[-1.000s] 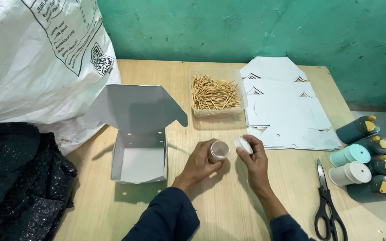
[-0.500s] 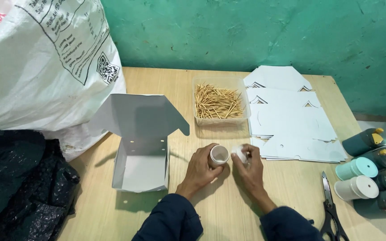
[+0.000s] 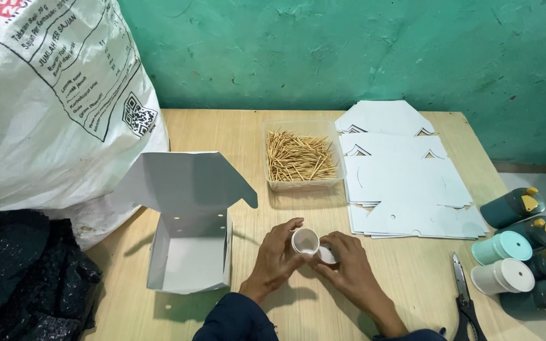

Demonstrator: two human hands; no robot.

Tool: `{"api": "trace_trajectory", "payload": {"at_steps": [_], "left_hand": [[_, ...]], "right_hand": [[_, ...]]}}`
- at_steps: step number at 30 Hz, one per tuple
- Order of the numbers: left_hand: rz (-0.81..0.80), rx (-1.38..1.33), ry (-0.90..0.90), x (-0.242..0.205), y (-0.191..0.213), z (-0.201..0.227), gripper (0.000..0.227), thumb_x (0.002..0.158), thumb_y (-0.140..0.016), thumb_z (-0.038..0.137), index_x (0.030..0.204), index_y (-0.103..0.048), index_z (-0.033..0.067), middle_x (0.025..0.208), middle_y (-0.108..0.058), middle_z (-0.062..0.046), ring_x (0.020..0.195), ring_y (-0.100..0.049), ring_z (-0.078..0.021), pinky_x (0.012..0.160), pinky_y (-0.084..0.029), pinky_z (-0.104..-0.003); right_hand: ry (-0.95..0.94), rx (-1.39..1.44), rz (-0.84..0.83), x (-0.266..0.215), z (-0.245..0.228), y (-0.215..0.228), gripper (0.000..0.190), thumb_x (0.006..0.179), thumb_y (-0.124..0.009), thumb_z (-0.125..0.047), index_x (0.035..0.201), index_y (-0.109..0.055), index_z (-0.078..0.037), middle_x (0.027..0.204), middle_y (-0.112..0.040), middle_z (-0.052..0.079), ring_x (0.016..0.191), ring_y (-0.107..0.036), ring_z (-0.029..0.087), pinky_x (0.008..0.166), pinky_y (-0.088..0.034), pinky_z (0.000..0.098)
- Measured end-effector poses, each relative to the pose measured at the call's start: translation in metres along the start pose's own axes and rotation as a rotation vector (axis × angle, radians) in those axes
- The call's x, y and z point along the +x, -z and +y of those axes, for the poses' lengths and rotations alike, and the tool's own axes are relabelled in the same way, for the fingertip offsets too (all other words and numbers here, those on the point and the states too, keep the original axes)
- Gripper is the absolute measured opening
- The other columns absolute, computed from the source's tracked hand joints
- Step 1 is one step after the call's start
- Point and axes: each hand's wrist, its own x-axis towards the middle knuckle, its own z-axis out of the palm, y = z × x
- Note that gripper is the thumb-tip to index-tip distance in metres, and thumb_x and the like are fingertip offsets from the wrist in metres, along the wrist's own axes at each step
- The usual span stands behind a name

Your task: The person folds a flat cardboard piece into a small box and then transfers wooden sticks from a plastic container into a small white cup. The box remains open on the table while the sticks are sorted into the cup.

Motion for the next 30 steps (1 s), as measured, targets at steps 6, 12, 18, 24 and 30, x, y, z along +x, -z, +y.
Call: {"api": "trace_trajectory", "payload": {"at_steps": [6, 12, 18, 24, 30], "left_hand": [[0.37, -0.014, -0.171, 0.021, 0.0, -0.015, 0.034, 0.104, -0.046, 0.026, 0.123, -0.064, 0.0038, 0.121, -0.068, -0.016, 0.114, -0.065, -0.0305, 0.091, -0.054, -0.041], [0.448, 0.45, -0.307, 0.075, -0.001, -0.029, 0.034, 0.096, -0.06, -0.001, 0.128, -0.063, 0.0054, 0.13, -0.06, -0.017, 0.126, -0.056, -0.0384, 0.104, -0.048, -0.047], [0.258, 0.785, -0.195, 0.082, -0.003, -0.053, 0.067, 0.07, -0.084, 0.02, 0.132, -0.06, 0.013, 0.127, -0.061, -0.011, 0.133, -0.051, -0.0322, 0.11, -0.041, -0.046], [0.227, 0.775, -0.2, 0.054, 0.003, -0.035, 0.039, 0.083, -0.066, 0.002, 0.119, -0.069, 0.0158, 0.107, -0.066, -0.005, 0.118, -0.062, -0.0262, 0.105, -0.044, -0.046], [0.23, 0.708, -0.247, 0.023, 0.004, -0.003, 0.039, 0.084, -0.068, -0.003, 0.119, -0.07, 0.013, 0.108, -0.069, -0.006, 0.111, -0.063, -0.0267, 0.1, -0.045, -0.045]], "right_hand": [[-0.231, 0.322, 0.141, 0.019, -0.011, 0.042, 0.042, 0.09, -0.061, -0.043, 0.124, -0.071, -0.02, 0.148, -0.058, 0.005, 0.138, -0.055, 0.028, 0.111, -0.045, 0.0493], [0.046, -0.154, 0.368, 0.084, -0.016, 0.044, 0.033, 0.102, -0.06, -0.029, 0.133, -0.066, -0.018, 0.137, -0.06, 0.017, 0.133, -0.054, 0.04, 0.107, -0.046, 0.0584], [0.112, -0.422, 0.35, 0.112, 0.011, 0.023, 0.033, 0.098, -0.063, -0.022, 0.131, -0.065, -0.026, 0.145, -0.052, 0.008, 0.133, -0.052, 0.036, 0.103, -0.049, 0.0563], [0.108, -0.435, 0.313, 0.078, 0.022, 0.018, 0.029, 0.097, -0.062, -0.021, 0.123, -0.071, -0.029, 0.129, -0.064, 0.003, 0.127, -0.059, 0.028, 0.098, -0.053, 0.0467], [0.249, -0.296, 0.331, 0.042, 0.014, 0.03, 0.028, 0.094, -0.063, -0.011, 0.118, -0.073, -0.02, 0.126, -0.068, 0.007, 0.121, -0.062, 0.029, 0.097, -0.05, 0.0434]]}}
